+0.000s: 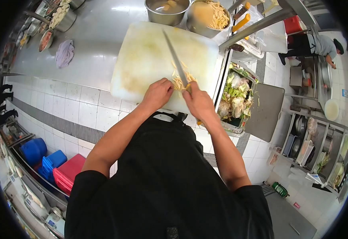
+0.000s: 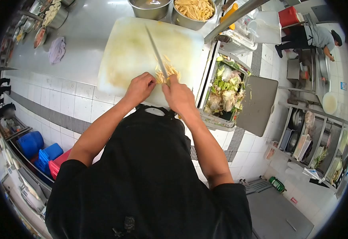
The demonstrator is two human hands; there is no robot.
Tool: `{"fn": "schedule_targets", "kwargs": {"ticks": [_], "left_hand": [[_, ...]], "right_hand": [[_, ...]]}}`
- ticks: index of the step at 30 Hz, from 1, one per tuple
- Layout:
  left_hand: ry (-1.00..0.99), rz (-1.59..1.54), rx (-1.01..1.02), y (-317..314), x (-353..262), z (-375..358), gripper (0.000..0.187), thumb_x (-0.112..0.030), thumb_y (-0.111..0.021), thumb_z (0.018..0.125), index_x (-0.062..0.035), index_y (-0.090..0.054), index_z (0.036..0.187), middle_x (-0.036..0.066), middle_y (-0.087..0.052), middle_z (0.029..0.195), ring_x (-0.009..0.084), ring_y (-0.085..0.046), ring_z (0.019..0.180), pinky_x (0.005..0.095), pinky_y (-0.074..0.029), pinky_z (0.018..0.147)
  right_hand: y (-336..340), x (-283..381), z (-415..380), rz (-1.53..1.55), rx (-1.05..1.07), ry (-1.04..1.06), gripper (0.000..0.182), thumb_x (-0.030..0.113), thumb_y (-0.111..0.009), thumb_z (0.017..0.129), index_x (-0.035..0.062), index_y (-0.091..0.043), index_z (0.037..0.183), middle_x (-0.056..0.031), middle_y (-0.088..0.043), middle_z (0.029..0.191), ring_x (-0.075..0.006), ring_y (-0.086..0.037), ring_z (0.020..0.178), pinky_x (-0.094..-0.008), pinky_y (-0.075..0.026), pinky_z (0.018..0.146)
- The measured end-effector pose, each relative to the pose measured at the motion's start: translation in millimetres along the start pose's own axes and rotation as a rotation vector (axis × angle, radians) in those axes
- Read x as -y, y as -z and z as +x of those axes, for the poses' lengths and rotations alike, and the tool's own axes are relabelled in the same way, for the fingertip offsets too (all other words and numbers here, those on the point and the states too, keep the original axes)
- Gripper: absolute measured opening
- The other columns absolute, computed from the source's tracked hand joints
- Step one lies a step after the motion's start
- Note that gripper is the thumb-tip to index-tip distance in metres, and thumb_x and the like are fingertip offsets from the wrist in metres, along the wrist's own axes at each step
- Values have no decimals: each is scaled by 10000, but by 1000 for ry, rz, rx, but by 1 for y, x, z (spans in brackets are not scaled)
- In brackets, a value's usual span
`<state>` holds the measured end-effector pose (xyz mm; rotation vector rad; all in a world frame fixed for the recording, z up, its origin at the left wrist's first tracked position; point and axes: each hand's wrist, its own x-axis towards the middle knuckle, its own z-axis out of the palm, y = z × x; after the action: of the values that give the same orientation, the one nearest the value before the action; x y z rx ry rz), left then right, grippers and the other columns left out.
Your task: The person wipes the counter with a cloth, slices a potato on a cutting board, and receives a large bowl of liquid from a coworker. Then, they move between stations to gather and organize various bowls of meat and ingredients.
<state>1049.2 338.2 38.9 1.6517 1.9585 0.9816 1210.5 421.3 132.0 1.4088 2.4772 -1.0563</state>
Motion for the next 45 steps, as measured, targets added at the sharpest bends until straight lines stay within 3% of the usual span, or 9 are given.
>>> {"fn": "schedule_targets", "kwargs": {"ticks": [16,23,25,26,28,29,36,40,45], "left_hand": [[20,-16,66,1,-2,11,88,-99,-653,865,-17,-683,871,120,-648,865,301,-654,777,391,-521,711],[22,-86,18,3,-2,9,106,-99,-647,861,-44,-700,936,120,-640,890,301,-642,829,383,-517,728],[-76,-77,-245,16,-22,-4,209,-188,-643,891,-101,-725,1062,144,-628,1145,328,-602,1077,448,-487,918],[-91,-79,-236,19,-31,-4,209,-188,-643,891,-101,-725,1062,144,-628,1145,328,-602,1077,448,-487,918],[-351,144,-135,19,-49,-1,325,-300,-627,915,-144,-711,1187,165,-481,1432,373,-427,1336,585,-312,1110],[-331,81,-17,5,-47,-1,387,-373,-603,926,-139,-704,1218,139,-354,1567,383,-279,1451,661,-128,1167],[-290,394,42,-7,-1,50,447,-420,-490,996,-112,-686,1253,60,-363,1582,365,-264,1468,642,-112,1190],[-155,225,28,-18,31,80,492,-384,-460,1022,-18,-618,1308,138,-423,1541,353,-310,1461,525,-157,1224],[-312,99,222,-25,9,45,478,-347,-469,1032,13,-587,1324,171,-476,1496,347,-360,1439,487,-208,1220]], "right_hand": [[-11,-20,-44,-40,10,31,310,302,-541,980,11,-496,1077,-289,-661,753,-505,-644,748,-596,-487,714],[-16,-19,-43,-112,-80,70,266,278,-574,975,34,-513,1060,-247,-682,766,-445,-670,718,-550,-511,654],[-16,-20,-42,-118,-215,129,324,287,-622,949,88,-558,1195,-187,-683,824,-398,-683,736,-512,-526,647],[-14,-22,-42,-113,-228,119,324,287,-622,949,88,-558,1195,-187,-683,824,-398,-683,736,-512,-526,647],[-9,-25,-42,-133,-268,180,397,268,-664,908,143,-575,1274,-151,-655,837,-381,-676,740,-489,-535,653],[-11,-26,-41,-168,-260,157,429,252,-695,874,179,-596,1284,-128,-629,819,-369,-667,734,-477,-537,652],[12,-69,-99,-158,-216,59,436,266,-717,859,196,-633,1281,-129,-665,872,-365,-669,750,-464,-535,658],[21,-95,-138,-24,-224,-15,436,280,-729,853,178,-657,1270,-140,-707,991,-363,-687,837,-449,-542,725],[-42,-106,-132,96,-440,-124,435,231,-724,856,139,-646,1274,-155,-706,1022,-387,-676,892,-445,-537,770]]}}
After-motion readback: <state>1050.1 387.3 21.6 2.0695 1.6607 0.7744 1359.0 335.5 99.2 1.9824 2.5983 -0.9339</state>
